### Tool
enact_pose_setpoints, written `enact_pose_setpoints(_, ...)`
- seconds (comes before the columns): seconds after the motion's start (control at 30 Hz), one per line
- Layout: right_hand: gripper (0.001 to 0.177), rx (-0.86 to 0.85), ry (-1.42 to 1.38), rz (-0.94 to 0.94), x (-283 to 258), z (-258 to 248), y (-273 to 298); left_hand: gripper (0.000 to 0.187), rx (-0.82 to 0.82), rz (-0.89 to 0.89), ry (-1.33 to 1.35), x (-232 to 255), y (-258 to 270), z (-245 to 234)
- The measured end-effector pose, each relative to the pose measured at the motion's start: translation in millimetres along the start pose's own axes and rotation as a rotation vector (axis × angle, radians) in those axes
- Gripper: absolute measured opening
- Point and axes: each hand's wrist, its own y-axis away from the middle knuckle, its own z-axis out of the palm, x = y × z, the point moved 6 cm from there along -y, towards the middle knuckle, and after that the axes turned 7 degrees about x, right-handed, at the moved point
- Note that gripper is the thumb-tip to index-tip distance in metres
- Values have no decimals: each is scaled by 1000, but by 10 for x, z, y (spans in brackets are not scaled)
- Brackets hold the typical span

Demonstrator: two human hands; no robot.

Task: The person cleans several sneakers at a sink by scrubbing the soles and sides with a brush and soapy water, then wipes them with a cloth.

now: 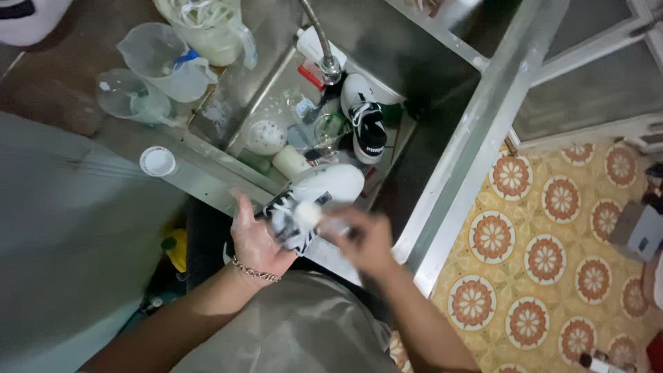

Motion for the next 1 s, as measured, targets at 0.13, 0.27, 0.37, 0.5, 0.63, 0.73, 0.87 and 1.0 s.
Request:
enact_pose_setpoints(0.13, 22, 20, -81, -89, -330, 82, 15, 113, 10, 79, -27, 156, -10, 11)
enact_pose_setpoints(0.27, 24, -88, -148, -185, -88, 109, 72, 113, -10, -22, 21, -9, 159, 80)
enact_pose_setpoints(0.37, 27, -112, -69, -254, -42, -63, -213, 118, -73, -7, 59, -23, 130, 149)
enact_pose_setpoints(0.5, 21, -189, -237, -288, -460, 204, -36, 102, -89, 59, -126, 22, 155, 246)
enact_pose_setpoints(0.63, 24, -129, -200, -282, 194, -145, -199, 21, 353, 94, -234, -18, 372, 362)
enact_pose_setpoints(0.73, 25, -80, -210, -322, -372, -49, -264, 14, 391, 163, -131, 72, -452, -626)
enact_pose_setpoints(0.87, 15, -113, -226, -382, -504, 75, -155, 10, 227, 104, -79, 96, -163, -222)
enact_pose_setpoints(1.0, 15, -81, -224, -274, -180, -89, -260, 14, -24, 22, -18, 114, -668, -669)
